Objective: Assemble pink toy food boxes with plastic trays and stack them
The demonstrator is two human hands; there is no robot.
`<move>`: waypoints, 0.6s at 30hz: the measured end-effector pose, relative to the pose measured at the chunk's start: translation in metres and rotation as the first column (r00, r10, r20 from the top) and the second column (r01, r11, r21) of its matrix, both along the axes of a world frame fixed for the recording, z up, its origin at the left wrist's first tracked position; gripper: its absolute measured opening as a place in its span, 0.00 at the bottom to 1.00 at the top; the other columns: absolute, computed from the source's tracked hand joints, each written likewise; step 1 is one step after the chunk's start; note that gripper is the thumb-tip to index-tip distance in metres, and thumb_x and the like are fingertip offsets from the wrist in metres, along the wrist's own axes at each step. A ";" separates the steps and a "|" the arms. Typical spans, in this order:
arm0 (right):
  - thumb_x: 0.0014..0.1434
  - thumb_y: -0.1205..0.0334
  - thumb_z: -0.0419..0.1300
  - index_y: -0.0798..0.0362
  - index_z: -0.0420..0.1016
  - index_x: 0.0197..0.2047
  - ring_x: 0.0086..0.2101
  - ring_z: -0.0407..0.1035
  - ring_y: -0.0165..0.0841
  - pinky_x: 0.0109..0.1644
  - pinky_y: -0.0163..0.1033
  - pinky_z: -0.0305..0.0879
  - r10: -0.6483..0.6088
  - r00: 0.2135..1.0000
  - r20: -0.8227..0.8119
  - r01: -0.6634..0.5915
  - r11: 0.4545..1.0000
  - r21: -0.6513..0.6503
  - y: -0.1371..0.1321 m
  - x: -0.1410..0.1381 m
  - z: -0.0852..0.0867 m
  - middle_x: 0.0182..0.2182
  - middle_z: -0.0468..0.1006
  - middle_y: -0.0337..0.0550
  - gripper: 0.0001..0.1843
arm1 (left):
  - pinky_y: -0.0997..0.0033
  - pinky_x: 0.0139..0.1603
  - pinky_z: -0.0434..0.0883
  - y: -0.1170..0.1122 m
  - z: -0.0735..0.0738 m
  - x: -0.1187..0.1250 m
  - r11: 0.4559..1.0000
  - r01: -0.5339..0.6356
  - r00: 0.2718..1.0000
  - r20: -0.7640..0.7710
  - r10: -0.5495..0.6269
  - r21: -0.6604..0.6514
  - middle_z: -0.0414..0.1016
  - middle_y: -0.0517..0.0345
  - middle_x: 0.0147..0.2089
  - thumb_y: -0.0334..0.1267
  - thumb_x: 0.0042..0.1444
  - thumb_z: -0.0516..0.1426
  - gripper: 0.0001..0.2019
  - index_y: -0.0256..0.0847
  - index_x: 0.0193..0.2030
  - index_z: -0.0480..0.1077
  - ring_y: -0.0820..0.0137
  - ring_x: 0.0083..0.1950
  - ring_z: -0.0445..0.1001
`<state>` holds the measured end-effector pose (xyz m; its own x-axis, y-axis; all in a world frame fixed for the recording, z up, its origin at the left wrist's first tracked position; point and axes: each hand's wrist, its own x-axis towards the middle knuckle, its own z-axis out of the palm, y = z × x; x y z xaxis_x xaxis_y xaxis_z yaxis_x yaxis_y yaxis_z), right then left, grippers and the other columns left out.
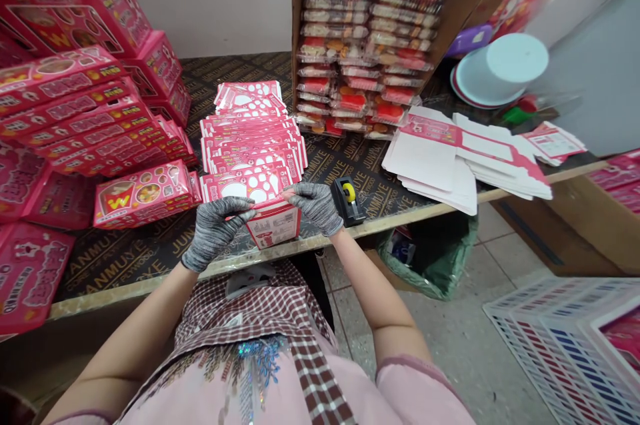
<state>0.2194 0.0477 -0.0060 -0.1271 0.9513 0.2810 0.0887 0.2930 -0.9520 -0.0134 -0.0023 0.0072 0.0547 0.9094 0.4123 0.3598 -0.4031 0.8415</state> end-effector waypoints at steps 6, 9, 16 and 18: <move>0.54 0.49 0.70 0.45 0.87 0.34 0.41 0.81 0.43 0.53 0.50 0.75 0.078 0.997 0.011 -0.079 0.995 0.059 -0.004 0.001 -0.011 0.38 0.87 0.43 0.10 | 0.62 0.48 0.80 -0.002 -0.007 -0.010 0.986 0.042 0.965 -0.261 0.002 0.162 0.84 0.50 0.43 0.40 0.57 0.61 0.07 0.42 0.34 0.79 0.64 0.42 0.83; 0.59 0.45 0.65 0.43 0.86 0.41 0.49 0.79 0.44 0.61 0.53 0.70 0.069 0.996 0.048 -0.076 0.986 0.150 -0.018 0.001 -0.018 0.46 0.85 0.44 0.14 | 0.59 0.49 0.79 0.002 -0.007 -0.002 0.980 0.082 0.939 -0.345 -0.015 0.179 0.83 0.48 0.44 0.38 0.58 0.60 0.07 0.42 0.38 0.79 0.61 0.43 0.82; 0.65 0.45 0.57 0.46 0.81 0.52 0.62 0.67 0.41 0.70 0.53 0.57 -0.415 0.905 0.089 0.379 0.884 0.273 -0.028 0.064 -0.033 0.59 0.77 0.46 0.20 | 0.61 0.46 0.76 0.015 -0.012 0.027 0.957 0.211 0.820 -0.568 -0.063 0.199 0.82 0.46 0.48 0.30 0.59 0.51 0.19 0.41 0.53 0.77 0.60 0.45 0.80; 0.65 0.48 0.56 0.49 0.81 0.48 0.58 0.69 0.41 0.69 0.54 0.58 -0.652 0.747 0.133 0.608 0.750 0.260 -0.024 0.100 -0.052 0.56 0.78 0.49 0.19 | 0.59 0.46 0.76 0.015 -0.015 0.025 0.945 0.222 0.789 -0.613 -0.031 0.238 0.81 0.45 0.50 0.29 0.59 0.51 0.21 0.41 0.56 0.76 0.59 0.46 0.79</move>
